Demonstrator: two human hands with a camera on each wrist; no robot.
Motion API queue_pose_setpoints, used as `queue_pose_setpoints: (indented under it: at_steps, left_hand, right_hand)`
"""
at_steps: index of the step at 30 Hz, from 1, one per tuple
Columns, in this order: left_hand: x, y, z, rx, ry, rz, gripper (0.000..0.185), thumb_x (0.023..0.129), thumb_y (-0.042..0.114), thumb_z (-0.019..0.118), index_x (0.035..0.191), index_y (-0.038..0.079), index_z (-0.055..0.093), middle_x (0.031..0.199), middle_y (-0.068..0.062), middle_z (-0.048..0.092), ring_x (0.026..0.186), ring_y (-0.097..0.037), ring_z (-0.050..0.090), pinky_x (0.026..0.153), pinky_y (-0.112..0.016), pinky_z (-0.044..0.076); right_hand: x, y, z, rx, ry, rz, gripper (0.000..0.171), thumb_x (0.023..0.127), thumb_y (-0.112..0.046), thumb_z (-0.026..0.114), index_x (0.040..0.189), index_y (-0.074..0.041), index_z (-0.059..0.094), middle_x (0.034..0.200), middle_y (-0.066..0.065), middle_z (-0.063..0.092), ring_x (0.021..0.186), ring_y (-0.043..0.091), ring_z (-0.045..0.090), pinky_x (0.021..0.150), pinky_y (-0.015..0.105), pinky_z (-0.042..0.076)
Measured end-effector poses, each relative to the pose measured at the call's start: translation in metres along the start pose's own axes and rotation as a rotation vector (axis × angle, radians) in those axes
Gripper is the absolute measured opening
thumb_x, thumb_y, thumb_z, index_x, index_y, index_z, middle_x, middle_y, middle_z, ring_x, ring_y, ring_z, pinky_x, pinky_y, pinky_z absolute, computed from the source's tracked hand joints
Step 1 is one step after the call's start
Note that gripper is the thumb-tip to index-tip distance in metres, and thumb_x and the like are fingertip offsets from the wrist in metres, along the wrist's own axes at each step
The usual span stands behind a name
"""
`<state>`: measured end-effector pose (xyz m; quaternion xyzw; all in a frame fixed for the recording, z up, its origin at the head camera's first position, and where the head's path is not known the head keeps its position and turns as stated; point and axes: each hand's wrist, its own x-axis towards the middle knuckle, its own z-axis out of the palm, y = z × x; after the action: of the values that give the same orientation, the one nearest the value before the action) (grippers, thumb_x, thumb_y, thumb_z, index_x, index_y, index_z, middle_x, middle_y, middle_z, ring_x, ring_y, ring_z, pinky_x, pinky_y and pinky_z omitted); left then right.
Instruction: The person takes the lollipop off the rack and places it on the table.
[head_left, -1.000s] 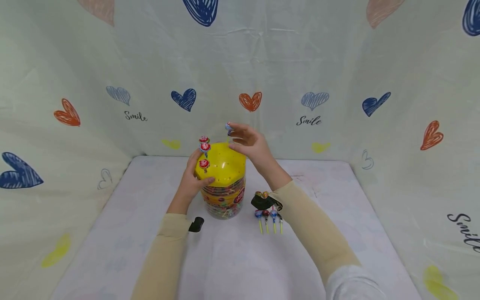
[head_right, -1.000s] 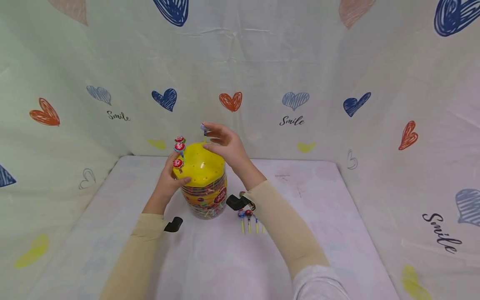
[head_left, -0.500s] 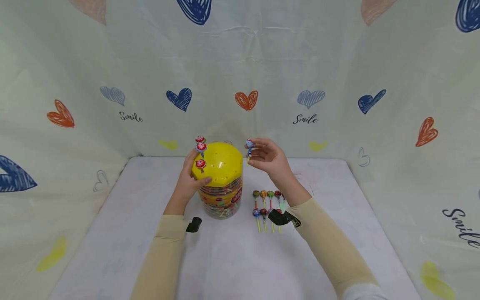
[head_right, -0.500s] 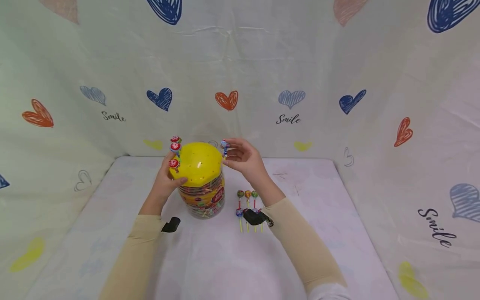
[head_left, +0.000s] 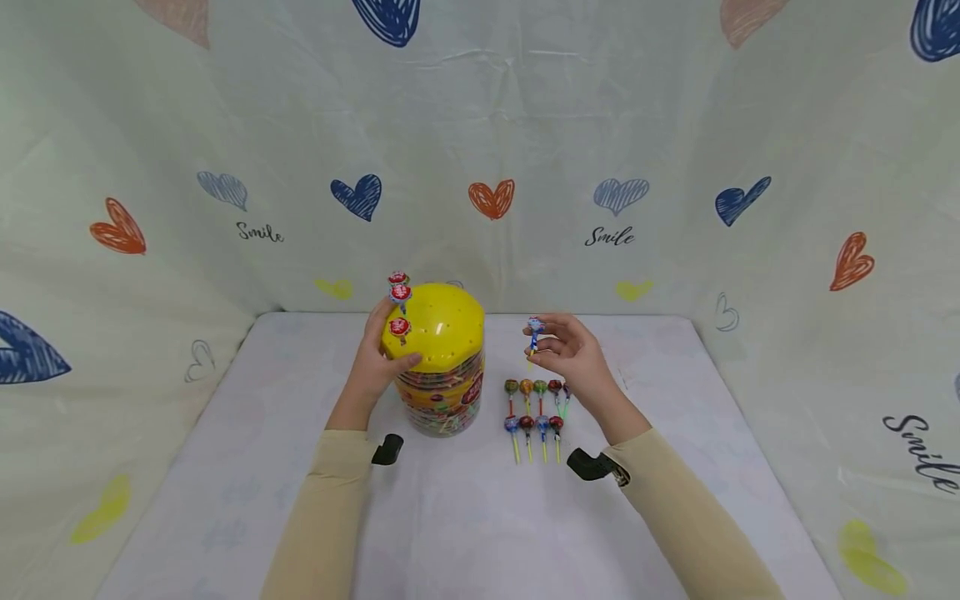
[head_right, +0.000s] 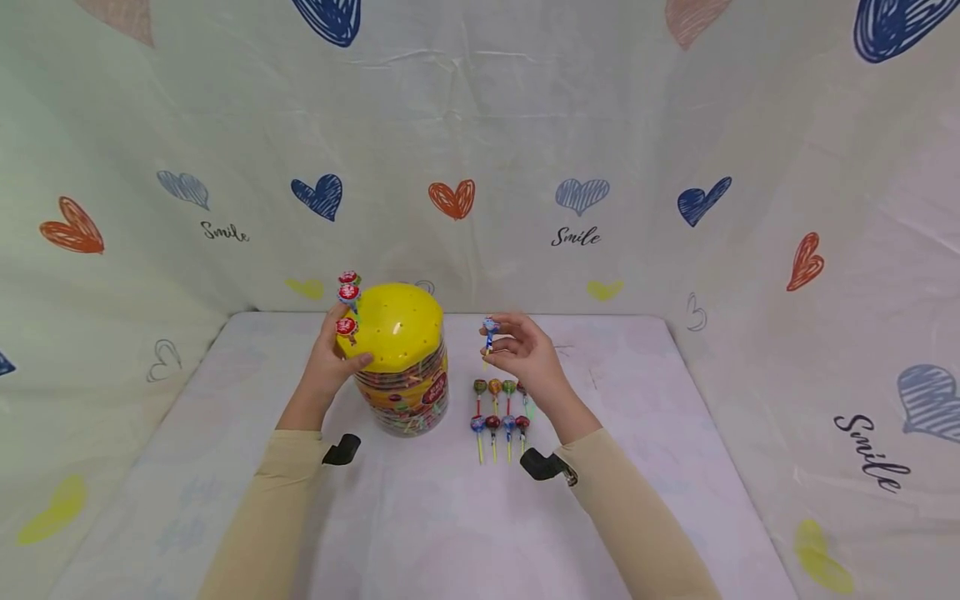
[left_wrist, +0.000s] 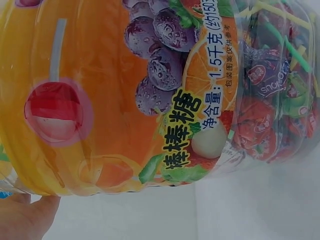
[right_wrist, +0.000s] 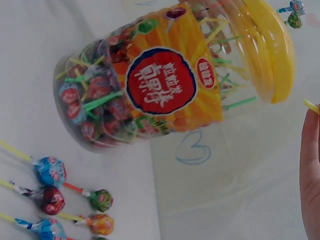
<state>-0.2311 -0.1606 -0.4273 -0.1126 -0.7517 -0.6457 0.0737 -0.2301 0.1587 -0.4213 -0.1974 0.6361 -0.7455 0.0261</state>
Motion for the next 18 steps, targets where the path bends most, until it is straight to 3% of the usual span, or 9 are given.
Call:
queue_pose_setpoints:
  at_steps: [11,18]
  left_hand:
    - [0.0,0.0,0.001,0.02,0.004,-0.012,0.083,0.087,0.019,0.074,0.154,0.026,0.026,0.157,0.001,0.018,0.135,-0.025,0.031,0.112,-0.045,0.031]
    - [0.0,0.0,0.0,0.021,0.004,-0.008,0.083,0.087,0.018,0.074,0.155,0.024,0.026,0.157,0.001,0.017,0.138,-0.025,0.028,0.113,-0.046,0.029]
  right_hand:
    - [-0.038,0.038,-0.042,-0.148,0.088,0.212,0.052,0.087,0.01,0.065,0.135,0.0,0.049,0.131,0.018,0.046,0.092,0.013,0.063,0.083,0.03,0.056]
    - [-0.056,0.062,-0.06,-0.229,0.125,0.336,0.053,0.085,0.006,0.07,0.135,-0.004,0.052,0.139,0.017,0.043,0.093,0.016,0.065,0.083,0.031,0.056]
